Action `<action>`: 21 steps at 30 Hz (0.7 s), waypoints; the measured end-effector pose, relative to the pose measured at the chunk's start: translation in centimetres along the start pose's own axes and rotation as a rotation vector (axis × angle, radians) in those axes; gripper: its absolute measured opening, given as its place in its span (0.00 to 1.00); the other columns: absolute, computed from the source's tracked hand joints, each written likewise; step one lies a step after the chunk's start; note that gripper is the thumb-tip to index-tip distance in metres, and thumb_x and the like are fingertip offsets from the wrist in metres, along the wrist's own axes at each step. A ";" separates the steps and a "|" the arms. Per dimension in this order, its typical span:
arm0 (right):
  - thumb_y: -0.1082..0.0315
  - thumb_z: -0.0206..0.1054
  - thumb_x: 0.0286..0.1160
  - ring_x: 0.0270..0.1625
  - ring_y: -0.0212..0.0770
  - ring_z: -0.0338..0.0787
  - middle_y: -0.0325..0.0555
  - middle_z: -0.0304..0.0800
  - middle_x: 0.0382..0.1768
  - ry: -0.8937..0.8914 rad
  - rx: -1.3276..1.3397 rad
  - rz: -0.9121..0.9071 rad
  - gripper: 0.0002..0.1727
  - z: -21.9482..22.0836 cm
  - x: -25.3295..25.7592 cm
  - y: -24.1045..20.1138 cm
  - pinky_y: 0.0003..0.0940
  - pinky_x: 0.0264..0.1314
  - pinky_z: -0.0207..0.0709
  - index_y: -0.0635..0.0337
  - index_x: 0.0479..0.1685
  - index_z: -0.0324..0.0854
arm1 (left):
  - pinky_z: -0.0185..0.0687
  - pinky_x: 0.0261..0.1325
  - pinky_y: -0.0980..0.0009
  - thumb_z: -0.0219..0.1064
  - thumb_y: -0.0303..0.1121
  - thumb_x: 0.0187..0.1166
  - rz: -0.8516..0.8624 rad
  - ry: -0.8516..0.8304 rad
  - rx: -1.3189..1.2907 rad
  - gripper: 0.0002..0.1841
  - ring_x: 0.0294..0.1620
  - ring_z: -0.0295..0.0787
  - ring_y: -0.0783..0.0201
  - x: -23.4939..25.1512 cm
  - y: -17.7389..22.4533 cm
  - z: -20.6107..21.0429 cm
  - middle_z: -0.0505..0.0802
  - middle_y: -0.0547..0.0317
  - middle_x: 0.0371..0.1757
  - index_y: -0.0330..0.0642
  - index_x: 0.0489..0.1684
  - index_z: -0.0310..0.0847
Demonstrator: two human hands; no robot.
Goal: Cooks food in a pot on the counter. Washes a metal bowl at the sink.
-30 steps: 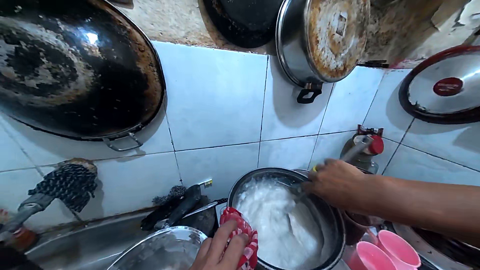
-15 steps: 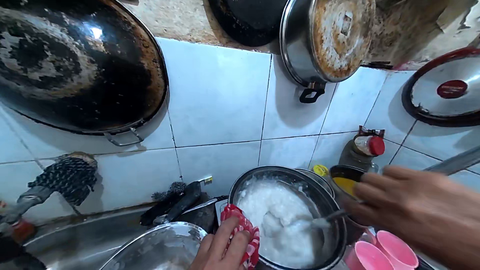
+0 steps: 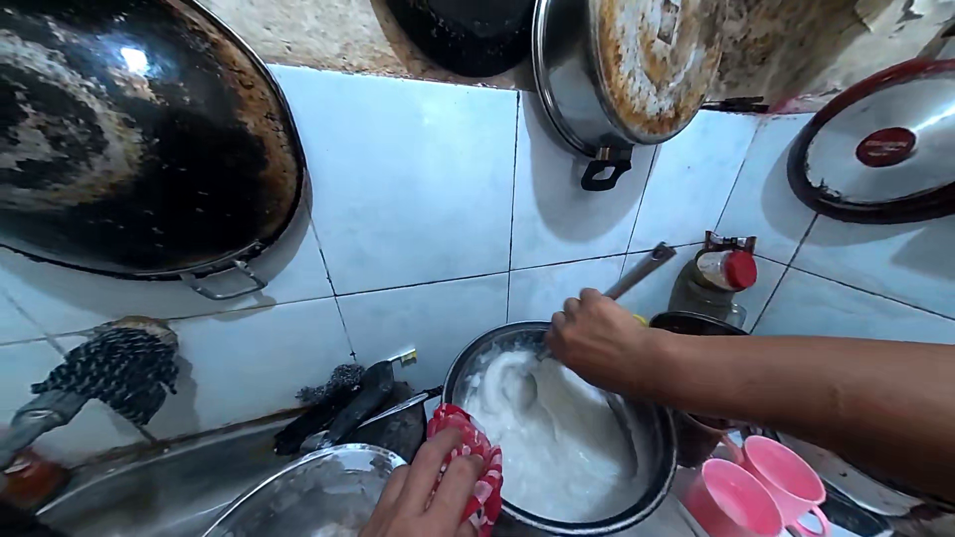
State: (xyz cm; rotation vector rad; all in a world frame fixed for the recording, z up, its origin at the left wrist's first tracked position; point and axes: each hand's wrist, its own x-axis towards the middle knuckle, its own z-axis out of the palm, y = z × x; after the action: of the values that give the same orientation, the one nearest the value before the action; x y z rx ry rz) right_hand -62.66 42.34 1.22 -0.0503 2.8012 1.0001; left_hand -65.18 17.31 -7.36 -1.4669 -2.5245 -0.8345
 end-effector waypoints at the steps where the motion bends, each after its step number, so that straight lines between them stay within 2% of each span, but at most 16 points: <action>1: 0.80 0.57 0.80 0.49 0.59 0.88 0.61 0.87 0.44 0.021 -0.072 -0.020 0.10 -0.2 0.2 -0.4 0.52 0.48 0.77 0.73 0.49 0.83 | 0.86 0.53 0.44 0.60 0.27 0.81 -0.002 0.007 0.005 0.14 0.56 0.87 0.32 0.0 0.0 0.0 0.83 0.31 0.71 0.31 0.57 0.86; 3: 0.82 0.57 0.78 0.42 0.56 0.88 0.59 0.85 0.39 0.145 -0.187 -0.093 0.08 0.4 -0.8 -1.1 0.47 0.41 0.78 0.74 0.44 0.82 | 0.87 0.51 0.46 0.61 0.28 0.81 -0.001 0.033 0.017 0.13 0.55 0.88 0.33 -0.2 0.0 0.3 0.83 0.32 0.71 0.32 0.56 0.86; 5: 0.81 0.63 0.74 0.34 0.53 0.89 0.56 0.85 0.31 0.302 -0.173 -0.146 0.05 1.3 -3.1 -1.4 0.43 0.32 0.80 0.71 0.37 0.84 | 0.88 0.49 0.47 0.62 0.28 0.80 0.008 0.073 0.017 0.13 0.53 0.89 0.33 -0.4 0.0 0.7 0.84 0.32 0.71 0.32 0.55 0.87; 7: 0.78 0.68 0.68 0.30 0.51 0.89 0.50 0.85 0.27 0.407 -0.088 -0.144 0.02 1.8 -5.7 -1.1 0.42 0.27 0.79 0.64 0.34 0.85 | 0.88 0.49 0.47 0.62 0.28 0.80 0.008 0.099 0.009 0.13 0.53 0.89 0.34 -0.5 -0.1 0.9 0.84 0.32 0.71 0.33 0.55 0.87; 10: 0.77 0.66 0.67 0.26 0.49 0.85 0.45 0.81 0.24 0.553 -0.101 -0.159 0.05 1.7 -9.7 -0.5 0.41 0.21 0.73 0.57 0.35 0.83 | 0.88 0.49 0.46 0.62 0.29 0.81 0.004 0.121 -0.006 0.13 0.52 0.89 0.33 -0.4 -0.1 1.2 0.85 0.33 0.70 0.33 0.55 0.87; 12: 0.75 0.69 0.63 0.24 0.50 0.84 0.45 0.80 0.22 0.505 -0.108 -0.124 0.05 -0.1 -12.1 0.5 0.42 0.19 0.72 0.56 0.34 0.85 | 0.88 0.49 0.45 0.63 0.28 0.81 -0.005 0.106 -0.010 0.13 0.53 0.89 0.32 -0.4 0.0 1.0 0.85 0.33 0.70 0.33 0.56 0.88; 14: 0.73 0.76 0.59 0.24 0.49 0.85 0.45 0.81 0.21 0.357 -0.093 -0.123 0.07 -2.1 -13.7 1.6 0.42 0.20 0.71 0.54 0.35 0.89 | 0.88 0.48 0.45 0.63 0.28 0.80 -0.002 0.087 -0.007 0.13 0.53 0.89 0.32 -0.3 0.0 0.8 0.85 0.34 0.70 0.34 0.56 0.88; 16: 0.73 0.79 0.59 0.25 0.51 0.87 0.47 0.83 0.23 0.224 -0.032 -0.157 0.08 -1.8 -13.5 1.8 0.45 0.21 0.74 0.53 0.37 0.90 | 0.88 0.47 0.46 0.63 0.28 0.80 0.002 0.089 -0.005 0.12 0.53 0.89 0.33 -0.2 -0.1 0.7 0.86 0.35 0.69 0.34 0.55 0.88; 17: 0.72 0.80 0.57 0.24 0.51 0.87 0.47 0.84 0.23 0.235 -0.011 -0.187 0.09 -0.4 -12.7 1.5 0.45 0.20 0.76 0.52 0.36 0.89 | 0.88 0.48 0.47 0.63 0.28 0.80 0.004 0.093 -0.005 0.12 0.52 0.90 0.33 -0.2 -0.1 0.8 0.86 0.34 0.69 0.33 0.54 0.88; 19: 0.75 0.77 0.60 0.28 0.55 0.89 0.51 0.87 0.27 0.235 0.062 -0.231 0.13 2.4 -10.2 0.5 0.49 0.24 0.80 0.53 0.45 0.90 | 0.88 0.49 0.47 0.62 0.28 0.81 0.011 0.103 -0.004 0.12 0.52 0.90 0.34 -0.2 -0.2 0.9 0.86 0.34 0.69 0.33 0.54 0.88; 21: 0.76 0.71 0.69 0.34 0.59 0.90 0.56 0.87 0.34 0.162 0.112 -0.225 0.15 3.5 -7.4 -0.5 0.52 0.30 0.81 0.57 0.55 0.86 | 0.88 0.50 0.47 0.62 0.27 0.81 0.014 0.114 0.002 0.12 0.52 0.89 0.33 -0.2 -0.2 1.0 0.86 0.33 0.68 0.32 0.55 0.88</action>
State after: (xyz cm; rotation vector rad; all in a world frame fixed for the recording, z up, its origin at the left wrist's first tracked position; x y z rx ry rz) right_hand -54.78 43.94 -0.50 -0.4401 2.9065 0.8195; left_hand -65.04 17.57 -8.33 -1.3931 -2.4294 -0.8867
